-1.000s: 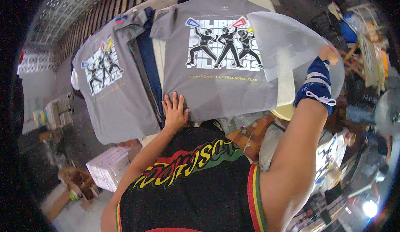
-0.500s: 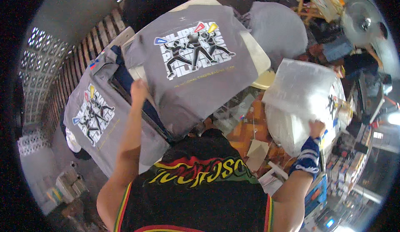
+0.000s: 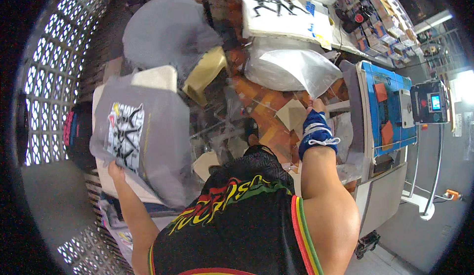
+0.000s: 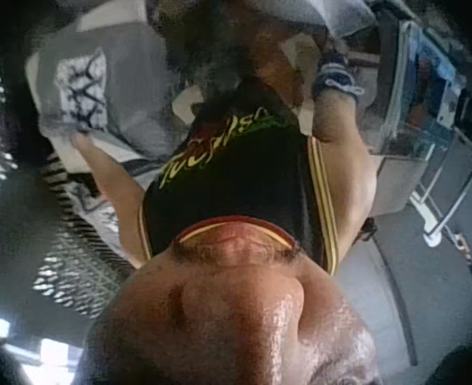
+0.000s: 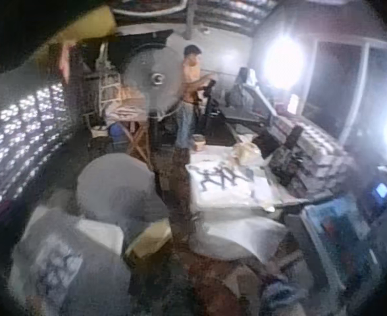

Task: The person places gray t-shirts onto a heat press, aligns transfer sheets with printed graphics, and operates the press to apply the design. They repeat this process for multiple shirts, removing finished items and stacking them.

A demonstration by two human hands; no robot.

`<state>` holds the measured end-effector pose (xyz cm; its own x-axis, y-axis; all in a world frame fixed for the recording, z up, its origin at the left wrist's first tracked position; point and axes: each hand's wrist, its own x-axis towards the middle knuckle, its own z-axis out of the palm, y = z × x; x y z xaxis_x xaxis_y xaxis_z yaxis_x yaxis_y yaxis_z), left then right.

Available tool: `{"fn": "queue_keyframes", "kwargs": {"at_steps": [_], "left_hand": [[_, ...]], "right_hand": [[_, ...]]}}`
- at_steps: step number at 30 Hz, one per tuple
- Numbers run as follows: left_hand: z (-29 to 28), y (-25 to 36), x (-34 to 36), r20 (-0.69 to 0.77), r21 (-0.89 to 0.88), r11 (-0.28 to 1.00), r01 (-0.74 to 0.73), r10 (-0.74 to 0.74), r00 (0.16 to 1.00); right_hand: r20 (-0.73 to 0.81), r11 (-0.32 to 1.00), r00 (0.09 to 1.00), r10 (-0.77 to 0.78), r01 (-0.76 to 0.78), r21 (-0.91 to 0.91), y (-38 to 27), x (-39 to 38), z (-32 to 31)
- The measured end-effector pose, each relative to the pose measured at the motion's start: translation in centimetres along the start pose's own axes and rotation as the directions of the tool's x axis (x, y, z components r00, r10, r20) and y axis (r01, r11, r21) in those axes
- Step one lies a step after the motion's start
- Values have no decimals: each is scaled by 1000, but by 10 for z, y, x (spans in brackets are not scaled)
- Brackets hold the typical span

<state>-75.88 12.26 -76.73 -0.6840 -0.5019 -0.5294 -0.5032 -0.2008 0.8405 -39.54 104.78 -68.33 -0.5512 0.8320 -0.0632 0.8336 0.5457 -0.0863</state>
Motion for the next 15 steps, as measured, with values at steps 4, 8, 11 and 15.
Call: {"fn": "queue_keyframes", "kwargs": {"at_steps": [4, 8, 11, 15], "left_hand": [[87, 18, -84, -161, -43, 999, 27, -33, 986], [167, 43, -174, 8, 267, 889, -373, 385, 923], [207, 62, -234, 385, 768, 218, -603, 596, 705], [272, 77, -324, 526, 450, 482, -752, 538, 659]], "right_hand": [[124, 988, 981, 151, -154, 13, 6, 89, 7], [168, 988, 974, 150, -152, 2, -1, 177, 47], [213, 995, 974, 79, -63, -80, -6, 228, 81], [-90, 870, 902, 422, -375, 319, -29, 285, 89]]}}
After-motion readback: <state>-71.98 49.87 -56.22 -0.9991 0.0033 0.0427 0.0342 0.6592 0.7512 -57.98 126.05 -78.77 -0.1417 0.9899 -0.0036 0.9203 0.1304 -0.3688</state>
